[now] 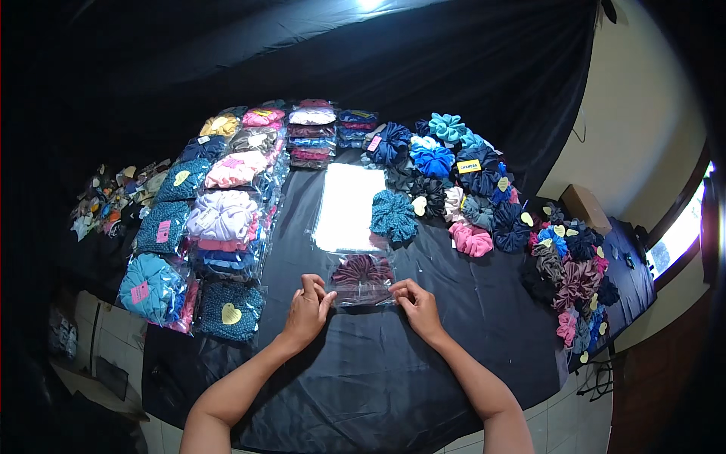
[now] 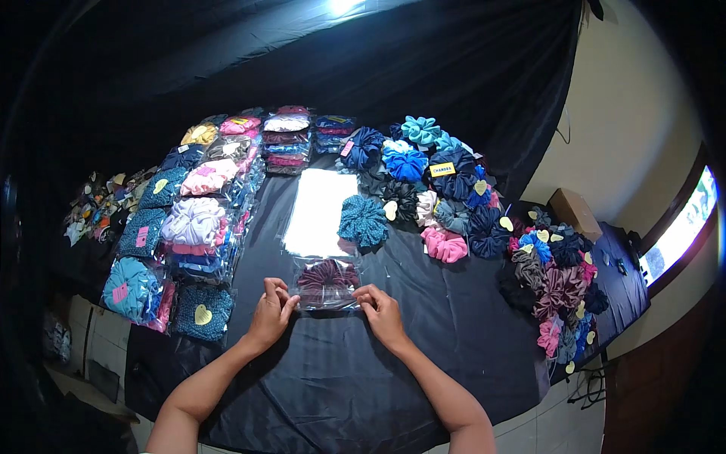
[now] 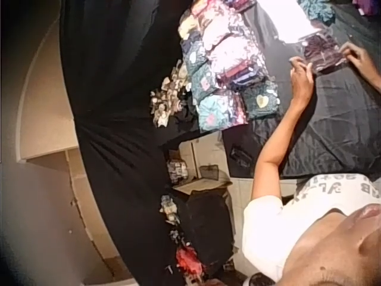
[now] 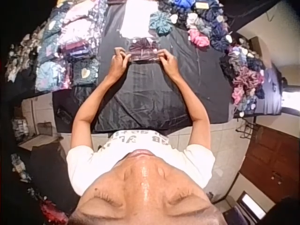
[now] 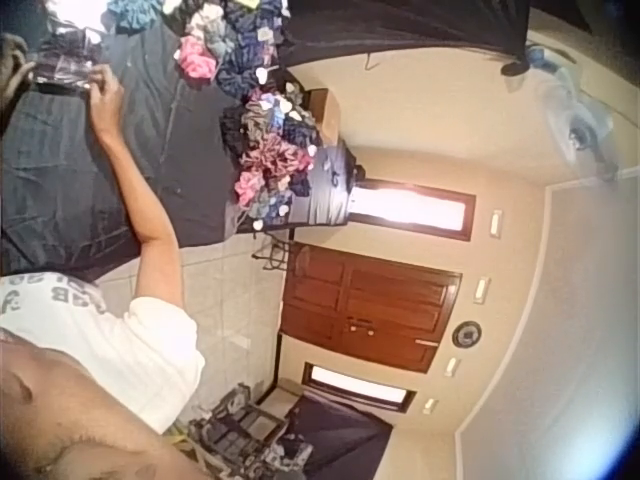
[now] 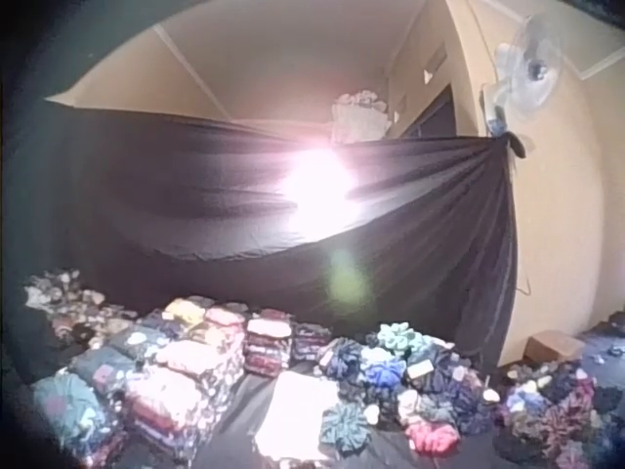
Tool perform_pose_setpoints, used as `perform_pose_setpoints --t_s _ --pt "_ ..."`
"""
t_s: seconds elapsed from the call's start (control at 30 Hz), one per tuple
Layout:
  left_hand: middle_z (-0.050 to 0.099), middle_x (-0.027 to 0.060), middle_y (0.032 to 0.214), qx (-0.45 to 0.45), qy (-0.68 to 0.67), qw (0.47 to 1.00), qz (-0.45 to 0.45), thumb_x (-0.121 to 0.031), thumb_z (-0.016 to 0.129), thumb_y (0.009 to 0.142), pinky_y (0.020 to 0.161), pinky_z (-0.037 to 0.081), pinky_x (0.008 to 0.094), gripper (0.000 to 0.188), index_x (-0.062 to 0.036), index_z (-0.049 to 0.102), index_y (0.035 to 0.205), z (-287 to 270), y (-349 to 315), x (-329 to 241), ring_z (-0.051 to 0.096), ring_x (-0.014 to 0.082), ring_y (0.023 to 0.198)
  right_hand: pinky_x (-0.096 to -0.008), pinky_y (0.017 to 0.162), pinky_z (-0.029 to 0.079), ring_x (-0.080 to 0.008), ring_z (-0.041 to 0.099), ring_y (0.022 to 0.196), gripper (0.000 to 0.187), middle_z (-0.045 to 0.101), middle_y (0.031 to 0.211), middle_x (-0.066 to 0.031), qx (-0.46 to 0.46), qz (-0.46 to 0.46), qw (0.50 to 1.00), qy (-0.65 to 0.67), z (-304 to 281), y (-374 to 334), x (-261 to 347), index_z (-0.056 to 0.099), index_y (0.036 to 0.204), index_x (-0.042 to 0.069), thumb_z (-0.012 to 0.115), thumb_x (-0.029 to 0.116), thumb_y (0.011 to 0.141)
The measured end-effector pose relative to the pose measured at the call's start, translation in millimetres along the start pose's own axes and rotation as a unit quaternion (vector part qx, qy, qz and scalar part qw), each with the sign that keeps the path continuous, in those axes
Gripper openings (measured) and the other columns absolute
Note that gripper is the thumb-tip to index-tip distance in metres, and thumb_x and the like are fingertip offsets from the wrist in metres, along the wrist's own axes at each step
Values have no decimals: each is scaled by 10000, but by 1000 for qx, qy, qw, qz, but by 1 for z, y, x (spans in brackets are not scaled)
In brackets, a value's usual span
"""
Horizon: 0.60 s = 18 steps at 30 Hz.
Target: The recorder is packing various colored scrunchies into individual small plastic adhesive bags.
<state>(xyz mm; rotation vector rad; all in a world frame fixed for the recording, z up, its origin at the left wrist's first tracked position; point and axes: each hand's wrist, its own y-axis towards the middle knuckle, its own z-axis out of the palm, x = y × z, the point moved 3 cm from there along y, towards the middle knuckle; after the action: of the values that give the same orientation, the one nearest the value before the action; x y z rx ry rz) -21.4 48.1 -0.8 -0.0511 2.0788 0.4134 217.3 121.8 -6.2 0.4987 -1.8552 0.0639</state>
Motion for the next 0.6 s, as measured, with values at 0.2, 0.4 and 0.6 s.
perform_pose_setpoints --t_s 0.2,0.4,0.6 --pt "577 81 809 35 185 975 116 -96 612 905 718 388 405 168 -90 513 1041 -1 0 -18 565 276 792 -313 721 474 -184 602 783 190 638 851 -85 1 7 997 -77 3 -2 6 669 1043 54 565 22 887" --pt "585 73 827 27 218 967 128 -111 587 916 713 378 393 120 -107 575 1035 -1 -2 -24 551 264 786 -363 792 450 -245 578 827 178 638 901 -105 -11 -42 996 -79 4 -3 9 656 1065 54 576 89 909" --pt "570 94 866 49 247 961 115 -181 600 908 741 376 406 195 -108 548 1080 -1 -6 -26 542 270 829 -388 832 411 -263 526 872 355 568 887 -88 36 -56 969 -240 9 -7 30 592 1158 62 687 232 860"
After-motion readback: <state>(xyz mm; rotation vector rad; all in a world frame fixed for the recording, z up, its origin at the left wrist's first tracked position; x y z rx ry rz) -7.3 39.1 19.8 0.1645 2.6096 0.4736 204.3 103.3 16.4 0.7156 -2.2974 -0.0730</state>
